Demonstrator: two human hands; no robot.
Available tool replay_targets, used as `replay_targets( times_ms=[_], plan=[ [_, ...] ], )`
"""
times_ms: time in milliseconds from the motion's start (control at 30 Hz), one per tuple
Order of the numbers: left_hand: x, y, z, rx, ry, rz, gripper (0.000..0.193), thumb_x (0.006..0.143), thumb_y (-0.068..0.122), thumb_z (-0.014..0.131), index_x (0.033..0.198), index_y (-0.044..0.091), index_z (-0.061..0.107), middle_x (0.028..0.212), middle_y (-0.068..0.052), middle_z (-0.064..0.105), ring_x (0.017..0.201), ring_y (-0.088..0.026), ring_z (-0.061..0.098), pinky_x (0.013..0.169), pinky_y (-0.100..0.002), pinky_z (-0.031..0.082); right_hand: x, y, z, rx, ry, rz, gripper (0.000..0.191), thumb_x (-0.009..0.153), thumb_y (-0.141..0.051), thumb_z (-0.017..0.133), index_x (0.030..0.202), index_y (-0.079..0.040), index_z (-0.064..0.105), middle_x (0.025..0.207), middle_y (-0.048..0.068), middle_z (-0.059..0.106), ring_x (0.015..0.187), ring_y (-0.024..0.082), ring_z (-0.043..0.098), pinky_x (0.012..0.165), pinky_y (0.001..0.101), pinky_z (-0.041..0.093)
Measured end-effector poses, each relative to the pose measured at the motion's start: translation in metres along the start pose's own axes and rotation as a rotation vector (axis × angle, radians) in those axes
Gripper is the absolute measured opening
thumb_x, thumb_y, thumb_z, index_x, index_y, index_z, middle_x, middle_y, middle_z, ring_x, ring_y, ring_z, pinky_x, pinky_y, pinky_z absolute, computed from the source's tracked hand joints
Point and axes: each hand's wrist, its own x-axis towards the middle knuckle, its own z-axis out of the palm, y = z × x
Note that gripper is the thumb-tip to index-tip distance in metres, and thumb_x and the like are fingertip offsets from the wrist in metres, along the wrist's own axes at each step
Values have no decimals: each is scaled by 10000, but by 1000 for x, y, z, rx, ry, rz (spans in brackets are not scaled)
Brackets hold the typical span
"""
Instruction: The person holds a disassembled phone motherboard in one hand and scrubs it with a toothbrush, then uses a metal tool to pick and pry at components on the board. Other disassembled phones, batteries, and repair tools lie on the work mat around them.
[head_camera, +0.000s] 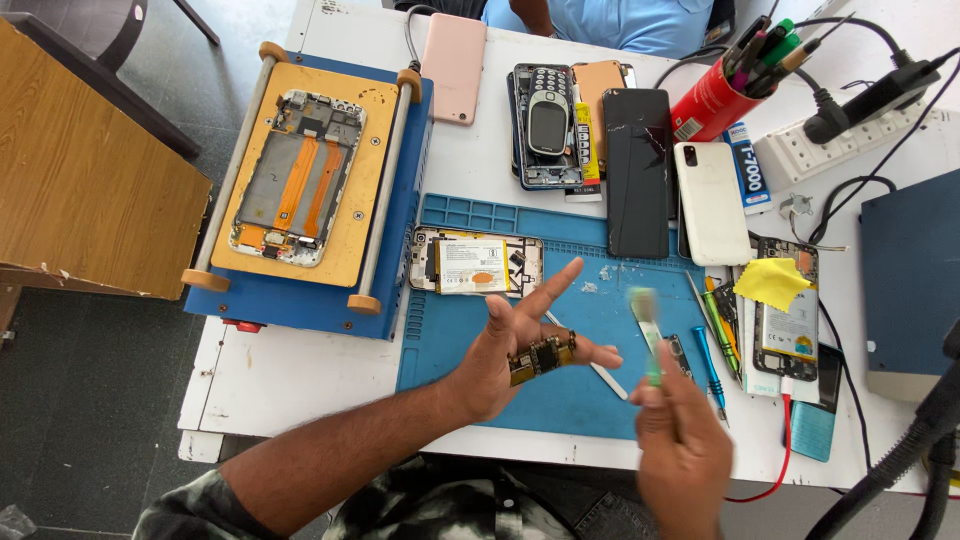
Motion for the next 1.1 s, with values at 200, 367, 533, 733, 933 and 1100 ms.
replay_targets(
  times_ms=[200, 367, 533, 733, 933, 1100],
  plan=[
    [-4, 13, 4, -417, -118, -208, 1232, 822, 947, 172, 1729, 171, -135, 1236, -349, 644, 1158, -464, 660, 1110, -610, 496, 19, -24, -9, 142, 4, 46, 568, 916, -80, 708, 1455, 20, 558, 1020, 159, 770, 551, 46, 552, 431, 196, 387],
    [-4, 15, 1, -494, -115, -270, 1296, 801, 987, 171, 1765, 161, -91, 1257, -360, 626, 1171, -482, 648, 1114, -600, 491, 33, -45, 2, 257, -178, 106, 568, 904, -76, 724, 1448, 0, 584, 1043, 139, 782, 636, 27, 584, 472, 162, 386],
    [3, 11, -4, -554, -9, -413, 1300, 765, 992, 172, 1752, 157, 36, 1331, -293, 630, 1166, -473, 655, 1069, -575, 518, 60, -51, 13, 210, -336, 283, 600, 846, -61, 731, 1431, -51, 601, 968, 94, 751, 743, 53, 704, 502, 156, 441],
    [10, 11, -14, -468, 24, -477, 1290, 738, 989, 173, 1712, 144, 150, 1327, -255, 644, 1149, -431, 676, 1021, -571, 554, 69, -47, 22, 224, -409, 331, 605, 844, -67, 754, 1434, -85, 617, 966, 53, 719, 695, 30, 613, 453, 155, 361],
    [8, 1, -15, -467, 34, -476, 1247, 789, 963, 147, 1673, 98, 295, 1274, -285, 664, 1142, -399, 694, 1021, -544, 567, 57, -26, 20, 245, -350, 224, 540, 918, -66, 697, 1450, -71, 603, 1005, 22, 685, 649, 14, 521, 461, 159, 357],
    [8, -3, -18, -513, 117, -393, 1203, 873, 919, 139, 1490, -31, 543, 1259, -301, 692, 1231, -386, 678, 1101, -518, 539, 17, 4, 7, 16, -103, -28, 492, 1076, -41, 514, 1565, -92, 514, 992, 47, 688, 595, 53, 529, 484, 220, 421]
  ],
)
